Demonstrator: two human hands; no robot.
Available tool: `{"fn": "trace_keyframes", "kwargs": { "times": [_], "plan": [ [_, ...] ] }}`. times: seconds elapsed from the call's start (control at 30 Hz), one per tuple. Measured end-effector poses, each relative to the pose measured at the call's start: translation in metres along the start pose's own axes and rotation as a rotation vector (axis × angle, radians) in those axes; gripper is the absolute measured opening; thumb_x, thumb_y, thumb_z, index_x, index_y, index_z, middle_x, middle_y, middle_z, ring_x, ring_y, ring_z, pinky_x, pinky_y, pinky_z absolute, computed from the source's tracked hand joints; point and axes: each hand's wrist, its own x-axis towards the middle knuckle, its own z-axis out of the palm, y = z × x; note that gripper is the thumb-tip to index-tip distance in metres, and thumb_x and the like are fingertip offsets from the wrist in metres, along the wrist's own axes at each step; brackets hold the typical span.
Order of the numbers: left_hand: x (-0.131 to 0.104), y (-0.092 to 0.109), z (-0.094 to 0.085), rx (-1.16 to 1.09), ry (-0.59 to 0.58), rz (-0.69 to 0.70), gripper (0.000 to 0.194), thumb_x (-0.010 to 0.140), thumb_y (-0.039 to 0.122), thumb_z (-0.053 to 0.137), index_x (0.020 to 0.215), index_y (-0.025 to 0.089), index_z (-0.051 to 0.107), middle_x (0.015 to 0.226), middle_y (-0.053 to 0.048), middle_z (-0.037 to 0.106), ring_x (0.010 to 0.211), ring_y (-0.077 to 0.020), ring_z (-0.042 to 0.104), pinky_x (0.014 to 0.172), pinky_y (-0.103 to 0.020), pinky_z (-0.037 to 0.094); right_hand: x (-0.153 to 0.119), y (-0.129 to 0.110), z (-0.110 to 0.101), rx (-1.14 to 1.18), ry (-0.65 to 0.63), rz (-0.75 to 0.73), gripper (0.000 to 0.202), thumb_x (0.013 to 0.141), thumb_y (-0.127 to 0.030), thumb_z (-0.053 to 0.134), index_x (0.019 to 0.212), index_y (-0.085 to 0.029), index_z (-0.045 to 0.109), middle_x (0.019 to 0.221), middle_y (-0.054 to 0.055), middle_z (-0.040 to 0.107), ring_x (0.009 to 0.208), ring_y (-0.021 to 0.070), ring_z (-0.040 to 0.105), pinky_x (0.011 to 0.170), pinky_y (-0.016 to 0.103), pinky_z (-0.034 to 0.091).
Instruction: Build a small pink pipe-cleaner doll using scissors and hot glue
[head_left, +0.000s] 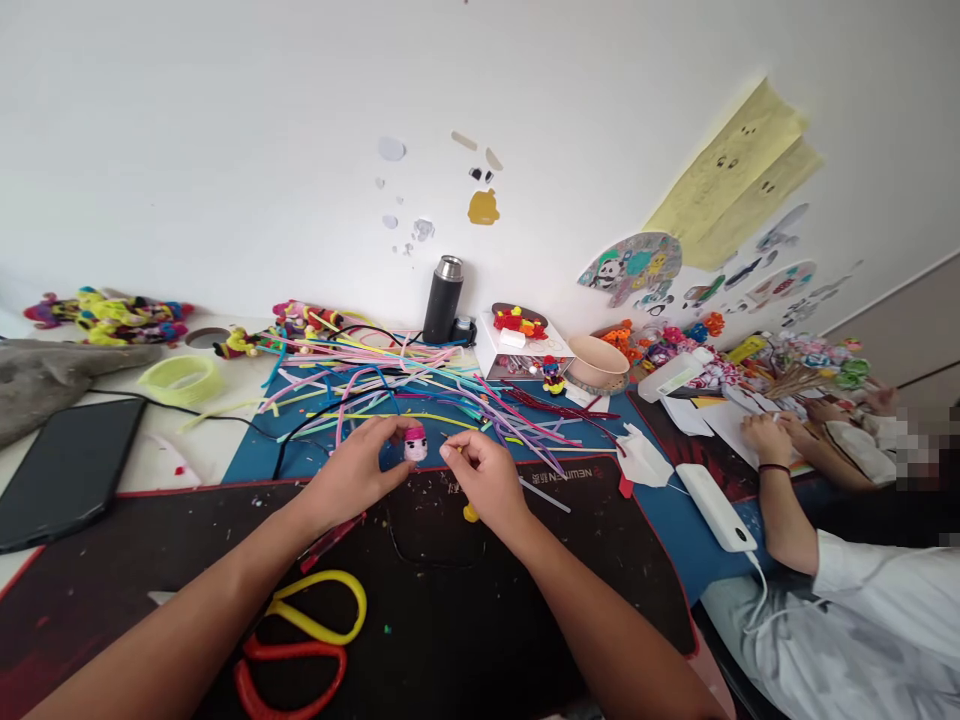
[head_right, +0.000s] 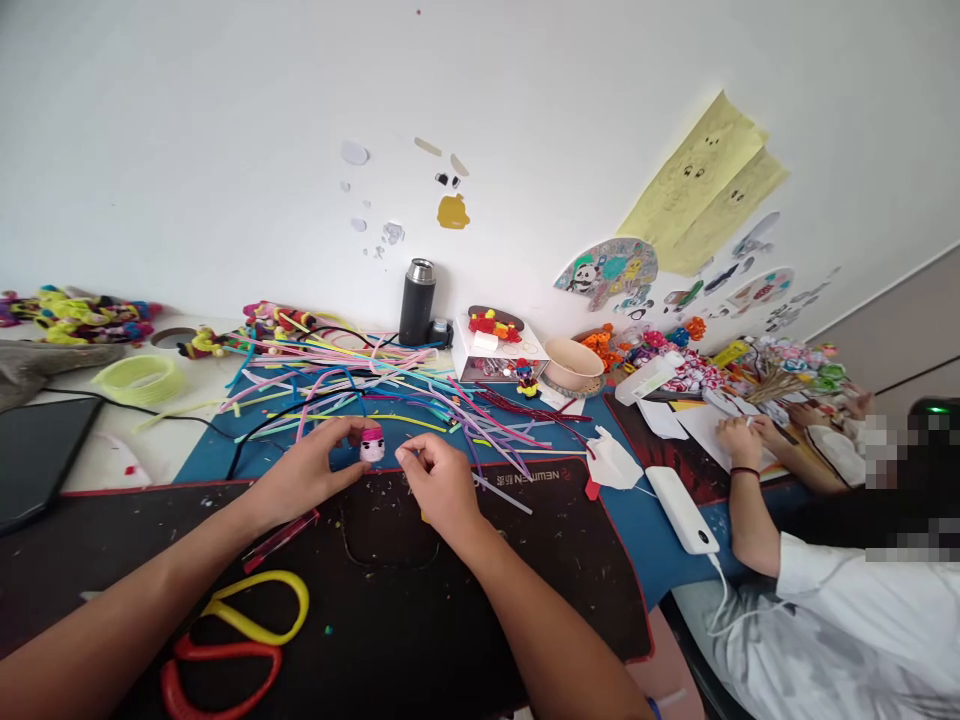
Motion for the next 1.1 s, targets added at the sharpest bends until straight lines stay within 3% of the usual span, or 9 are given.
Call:
{"fn": "trace_keyframes", "kwargs": {
  "times": [0.37, 1.1],
  "plan": [
    [-0.002, 0.010, -0.003, 0.057, 0.006, 0.013, 0.039, 0.095, 0.042, 0.069, 0.131, 0.026, 0.071, 0.124, -0.010, 0.078, 0.115, -0.0332, 0.070, 0.106, -0.049, 0.055, 0.013, -0.002, 0.015, 0.001, -0.027, 0.034, 0.025, 0.095, -0.047, 0.070, 0.095, -0.023, 0.075, 0.061, -0.005, 0.054, 0.058, 0.0163, 0.051, 0.060, 0.031, 0.037],
    [-0.002, 0.010, -0.003, 0.145, 0.009, 0.081, 0.034, 0.097, 0.038, 0.065, 0.128, 0.027, 0.071, 0.124, -0.010, 0.079, 0.117, -0.0345, 0.069, 0.107, -0.049, 0.052, 0.014, -0.002, 0.019, -0.005, -0.046, 0.036, 0.017, 0.095, -0.040, 0.071, 0.095, -0.023, 0.076, 0.061, -0.006, 0.056, 0.057, 0.0160, 0.052, 0.061, 0.030, 0.039]
  ]
}}
